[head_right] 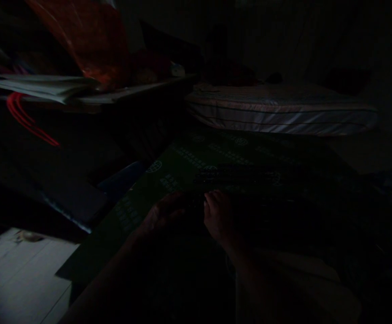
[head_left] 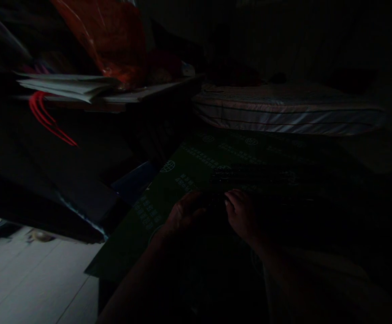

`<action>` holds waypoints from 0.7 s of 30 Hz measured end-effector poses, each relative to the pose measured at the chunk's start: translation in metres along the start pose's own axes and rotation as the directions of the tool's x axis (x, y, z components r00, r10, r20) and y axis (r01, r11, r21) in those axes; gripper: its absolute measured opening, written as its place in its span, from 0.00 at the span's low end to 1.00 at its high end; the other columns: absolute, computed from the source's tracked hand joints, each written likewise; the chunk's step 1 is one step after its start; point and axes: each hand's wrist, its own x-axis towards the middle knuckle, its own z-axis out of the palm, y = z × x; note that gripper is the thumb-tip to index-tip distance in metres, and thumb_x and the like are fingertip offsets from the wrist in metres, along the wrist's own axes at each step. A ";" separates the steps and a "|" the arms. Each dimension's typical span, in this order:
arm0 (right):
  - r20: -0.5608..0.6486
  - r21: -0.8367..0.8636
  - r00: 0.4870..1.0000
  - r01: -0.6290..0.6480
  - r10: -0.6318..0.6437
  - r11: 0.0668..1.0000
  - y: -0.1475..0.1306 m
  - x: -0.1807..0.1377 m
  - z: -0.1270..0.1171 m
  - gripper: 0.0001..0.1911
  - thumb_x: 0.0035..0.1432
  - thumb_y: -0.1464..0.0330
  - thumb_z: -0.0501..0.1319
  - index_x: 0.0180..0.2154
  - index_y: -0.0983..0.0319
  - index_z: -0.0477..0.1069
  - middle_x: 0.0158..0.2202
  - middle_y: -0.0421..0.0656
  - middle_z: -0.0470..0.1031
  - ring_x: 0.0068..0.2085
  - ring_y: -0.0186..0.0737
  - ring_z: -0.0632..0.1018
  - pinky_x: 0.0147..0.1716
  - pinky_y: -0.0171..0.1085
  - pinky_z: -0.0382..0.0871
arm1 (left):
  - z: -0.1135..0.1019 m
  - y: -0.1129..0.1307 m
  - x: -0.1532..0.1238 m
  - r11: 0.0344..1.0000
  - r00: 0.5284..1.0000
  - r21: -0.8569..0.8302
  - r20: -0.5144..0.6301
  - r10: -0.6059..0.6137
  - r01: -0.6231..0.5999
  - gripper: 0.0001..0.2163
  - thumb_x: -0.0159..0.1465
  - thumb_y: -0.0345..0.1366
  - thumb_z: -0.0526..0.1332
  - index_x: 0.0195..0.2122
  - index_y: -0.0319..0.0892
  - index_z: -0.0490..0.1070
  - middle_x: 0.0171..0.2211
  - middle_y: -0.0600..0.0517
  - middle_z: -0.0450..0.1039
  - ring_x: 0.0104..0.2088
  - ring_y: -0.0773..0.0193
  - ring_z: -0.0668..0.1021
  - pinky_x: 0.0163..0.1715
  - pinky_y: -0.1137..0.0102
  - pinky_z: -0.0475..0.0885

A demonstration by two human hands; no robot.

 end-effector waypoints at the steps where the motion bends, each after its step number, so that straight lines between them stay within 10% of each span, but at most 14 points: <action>1: 0.010 -0.002 1.000 -0.001 0.001 1.000 0.000 0.000 0.000 0.13 0.60 0.72 0.52 0.43 0.64 0.73 0.40 0.49 0.76 0.46 0.44 0.74 0.47 0.45 0.69 | 0.002 -0.001 0.001 1.000 1.000 0.014 0.004 -0.002 0.002 0.23 0.62 0.46 0.58 0.56 0.42 0.63 0.56 0.45 0.66 0.56 0.55 0.68 0.56 0.60 0.64; 21: 0.191 -0.048 0.980 -0.054 0.062 0.997 -0.005 0.010 -0.012 0.12 0.58 0.73 0.53 0.42 0.65 0.71 0.42 0.49 0.75 0.46 0.44 0.71 0.48 0.44 0.65 | 0.019 0.000 0.025 0.989 0.995 0.110 -0.018 -0.101 0.102 0.29 0.56 0.51 0.60 0.55 0.39 0.64 0.52 0.42 0.67 0.52 0.47 0.70 0.51 0.54 0.67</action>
